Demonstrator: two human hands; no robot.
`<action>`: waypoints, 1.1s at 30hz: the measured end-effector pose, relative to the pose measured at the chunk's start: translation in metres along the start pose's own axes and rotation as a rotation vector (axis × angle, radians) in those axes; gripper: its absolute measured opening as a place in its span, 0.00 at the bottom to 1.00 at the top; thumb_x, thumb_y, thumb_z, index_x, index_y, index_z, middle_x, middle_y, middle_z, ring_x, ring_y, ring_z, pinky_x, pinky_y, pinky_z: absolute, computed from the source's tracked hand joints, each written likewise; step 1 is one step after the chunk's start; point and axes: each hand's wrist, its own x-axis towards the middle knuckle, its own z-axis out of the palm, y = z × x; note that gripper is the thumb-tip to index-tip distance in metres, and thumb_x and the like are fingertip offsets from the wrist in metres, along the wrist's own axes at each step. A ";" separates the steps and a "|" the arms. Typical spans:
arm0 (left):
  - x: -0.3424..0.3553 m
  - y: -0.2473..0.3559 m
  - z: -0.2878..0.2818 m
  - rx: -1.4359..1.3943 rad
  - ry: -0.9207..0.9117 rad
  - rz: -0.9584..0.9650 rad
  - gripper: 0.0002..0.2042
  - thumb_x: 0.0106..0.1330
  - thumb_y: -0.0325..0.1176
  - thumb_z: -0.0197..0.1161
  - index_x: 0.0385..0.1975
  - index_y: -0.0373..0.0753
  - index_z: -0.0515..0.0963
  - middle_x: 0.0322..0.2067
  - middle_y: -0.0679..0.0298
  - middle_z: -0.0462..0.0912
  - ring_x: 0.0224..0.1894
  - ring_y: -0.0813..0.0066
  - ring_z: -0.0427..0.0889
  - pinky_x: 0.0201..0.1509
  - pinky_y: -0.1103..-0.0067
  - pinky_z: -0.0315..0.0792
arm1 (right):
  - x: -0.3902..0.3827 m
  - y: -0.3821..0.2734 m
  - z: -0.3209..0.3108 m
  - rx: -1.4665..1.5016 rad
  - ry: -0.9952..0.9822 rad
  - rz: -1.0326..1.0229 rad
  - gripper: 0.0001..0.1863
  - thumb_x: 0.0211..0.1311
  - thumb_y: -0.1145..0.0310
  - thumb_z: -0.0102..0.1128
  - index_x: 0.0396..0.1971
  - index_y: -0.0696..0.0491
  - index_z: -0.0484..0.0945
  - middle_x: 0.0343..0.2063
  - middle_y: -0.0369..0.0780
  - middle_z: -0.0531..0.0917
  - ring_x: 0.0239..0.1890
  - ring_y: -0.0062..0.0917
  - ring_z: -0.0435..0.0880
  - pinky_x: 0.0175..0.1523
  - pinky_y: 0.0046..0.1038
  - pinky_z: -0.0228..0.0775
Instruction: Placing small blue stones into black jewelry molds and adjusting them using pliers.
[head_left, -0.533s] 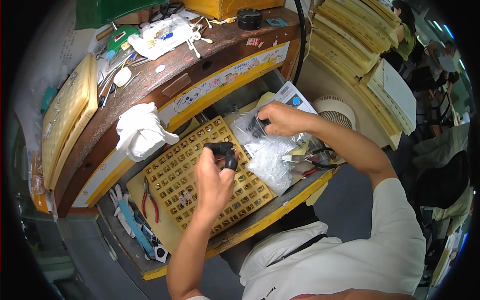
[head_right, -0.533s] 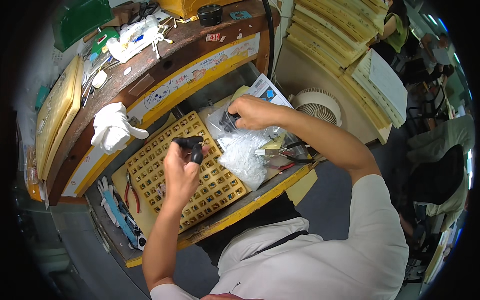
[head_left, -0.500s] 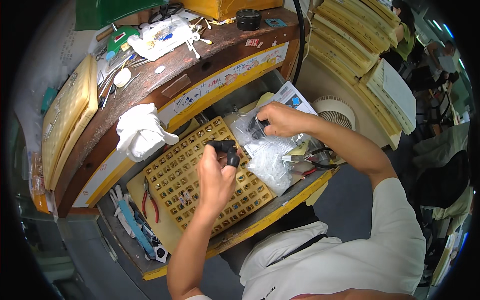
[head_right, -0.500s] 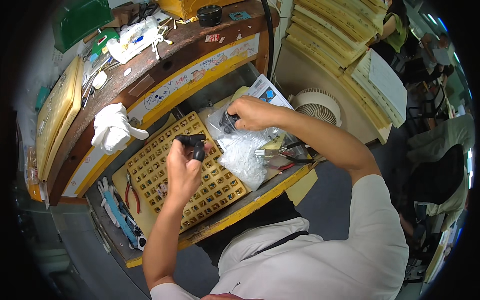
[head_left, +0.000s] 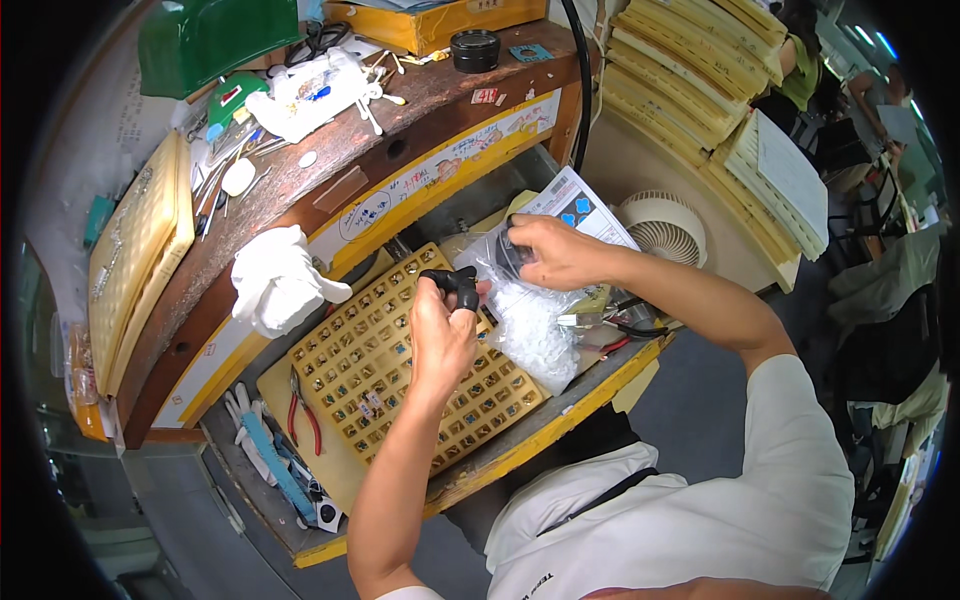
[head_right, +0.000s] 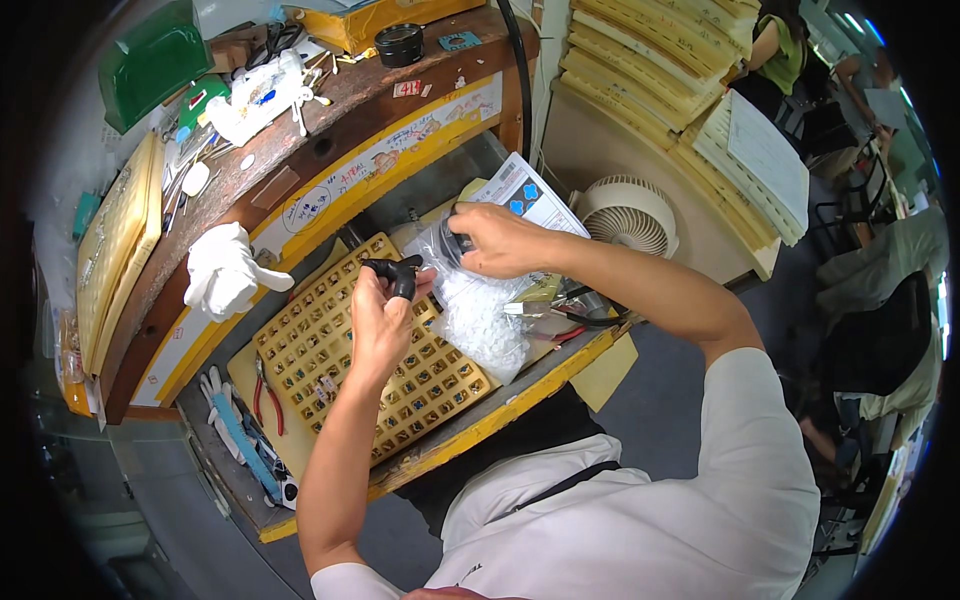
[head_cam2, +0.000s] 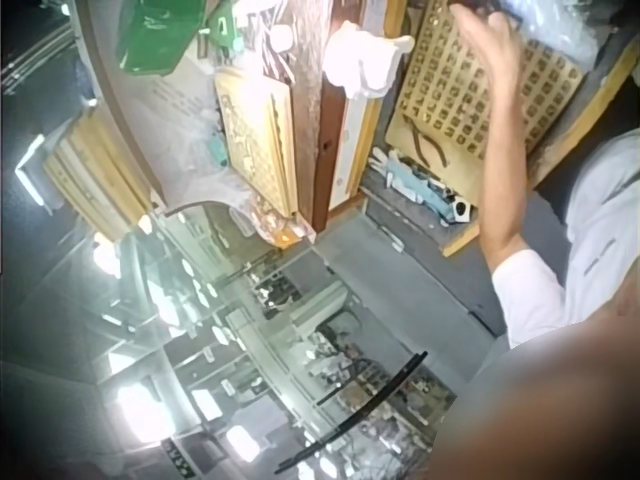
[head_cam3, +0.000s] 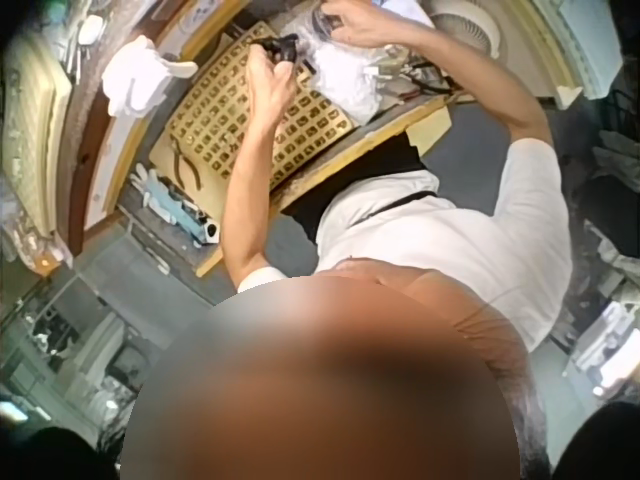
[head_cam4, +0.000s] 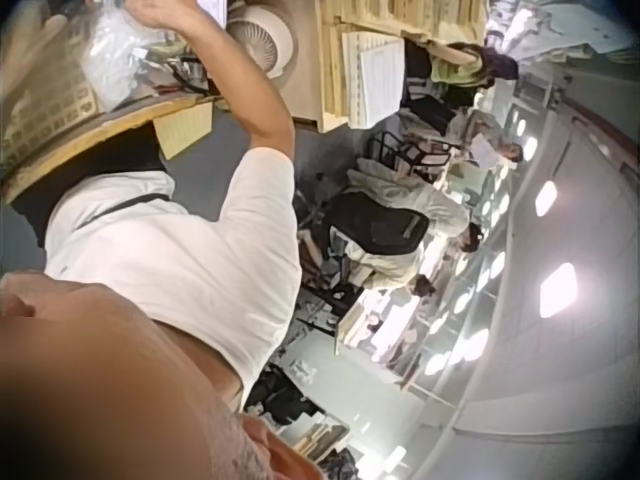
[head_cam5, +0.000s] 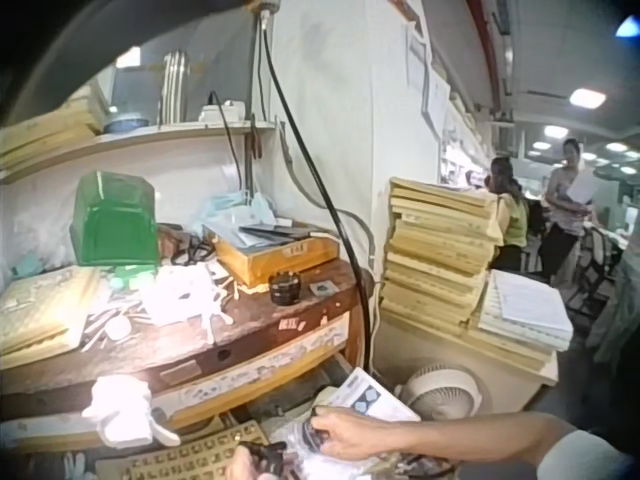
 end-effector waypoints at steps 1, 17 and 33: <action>0.000 0.000 0.000 -0.001 0.001 0.000 0.08 0.73 0.26 0.50 0.41 0.26 0.64 0.42 0.45 0.80 0.48 0.62 0.83 0.56 0.71 0.78 | -0.002 0.002 -0.001 -0.001 -0.001 -0.001 0.08 0.47 0.76 0.58 0.23 0.64 0.70 0.30 0.50 0.73 0.36 0.47 0.76 0.42 0.43 0.67; 0.002 0.007 0.003 -0.216 0.089 -0.025 0.06 0.70 0.23 0.50 0.37 0.25 0.65 0.36 0.50 0.79 0.43 0.66 0.86 0.50 0.74 0.82 | -0.015 -0.011 -0.007 -0.126 0.051 0.003 0.06 0.47 0.77 0.57 0.25 0.63 0.73 0.31 0.51 0.75 0.39 0.49 0.77 0.45 0.46 0.68; 0.002 -0.006 -0.002 -0.257 0.108 0.018 0.03 0.68 0.18 0.50 0.36 0.27 0.64 0.38 0.49 0.78 0.41 0.61 0.85 0.49 0.70 0.82 | -0.004 -0.013 0.005 -0.136 0.062 -0.046 0.08 0.46 0.74 0.62 0.26 0.62 0.74 0.36 0.52 0.75 0.44 0.49 0.77 0.49 0.45 0.70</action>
